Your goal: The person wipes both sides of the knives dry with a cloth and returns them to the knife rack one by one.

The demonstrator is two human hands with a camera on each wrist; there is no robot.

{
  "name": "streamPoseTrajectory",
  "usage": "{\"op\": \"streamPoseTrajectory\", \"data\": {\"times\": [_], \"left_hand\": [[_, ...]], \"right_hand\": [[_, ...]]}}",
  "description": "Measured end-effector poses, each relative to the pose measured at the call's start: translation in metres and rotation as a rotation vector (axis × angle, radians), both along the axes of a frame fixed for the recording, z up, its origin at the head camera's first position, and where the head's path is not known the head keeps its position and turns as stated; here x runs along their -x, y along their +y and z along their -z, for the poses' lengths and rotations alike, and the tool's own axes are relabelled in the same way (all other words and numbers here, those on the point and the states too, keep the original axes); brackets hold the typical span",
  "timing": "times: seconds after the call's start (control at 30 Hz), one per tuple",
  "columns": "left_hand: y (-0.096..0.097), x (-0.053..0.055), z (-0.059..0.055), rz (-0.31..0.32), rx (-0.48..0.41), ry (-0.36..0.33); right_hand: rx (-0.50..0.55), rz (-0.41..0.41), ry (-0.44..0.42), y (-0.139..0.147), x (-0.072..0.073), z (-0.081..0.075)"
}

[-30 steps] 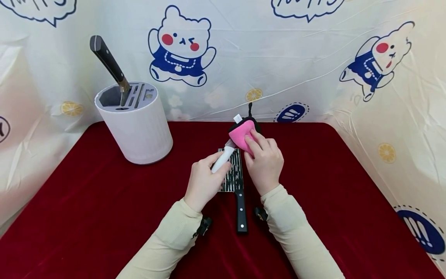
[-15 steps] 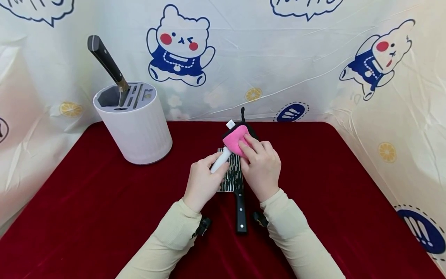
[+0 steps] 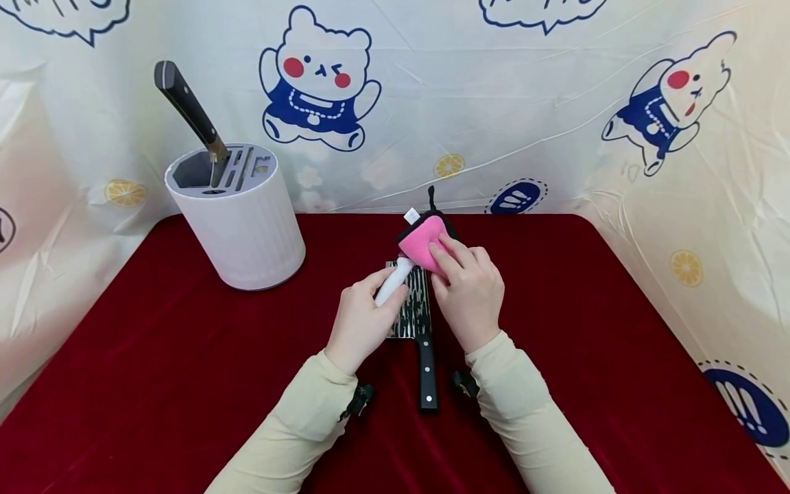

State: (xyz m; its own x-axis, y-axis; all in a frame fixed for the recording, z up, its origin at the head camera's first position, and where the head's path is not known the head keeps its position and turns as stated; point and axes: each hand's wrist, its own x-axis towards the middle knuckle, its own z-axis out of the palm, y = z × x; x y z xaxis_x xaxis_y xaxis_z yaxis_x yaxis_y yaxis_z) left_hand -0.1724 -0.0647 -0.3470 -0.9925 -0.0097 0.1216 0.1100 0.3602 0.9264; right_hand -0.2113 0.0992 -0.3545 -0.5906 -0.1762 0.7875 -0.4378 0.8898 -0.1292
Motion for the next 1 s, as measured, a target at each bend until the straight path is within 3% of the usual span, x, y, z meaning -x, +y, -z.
{"op": "streamPoseTrajectory", "data": {"times": [0.63,1.0], "left_hand": [[0.001,-0.001,0.001,0.028,0.025,0.012],[0.002,-0.002,0.001,0.028,0.019,0.021]], "right_hand": [[0.121,0.066,-0.111,0.016,0.015,0.004],[0.316,0.061,-0.226,0.022,0.019,0.005]]}}
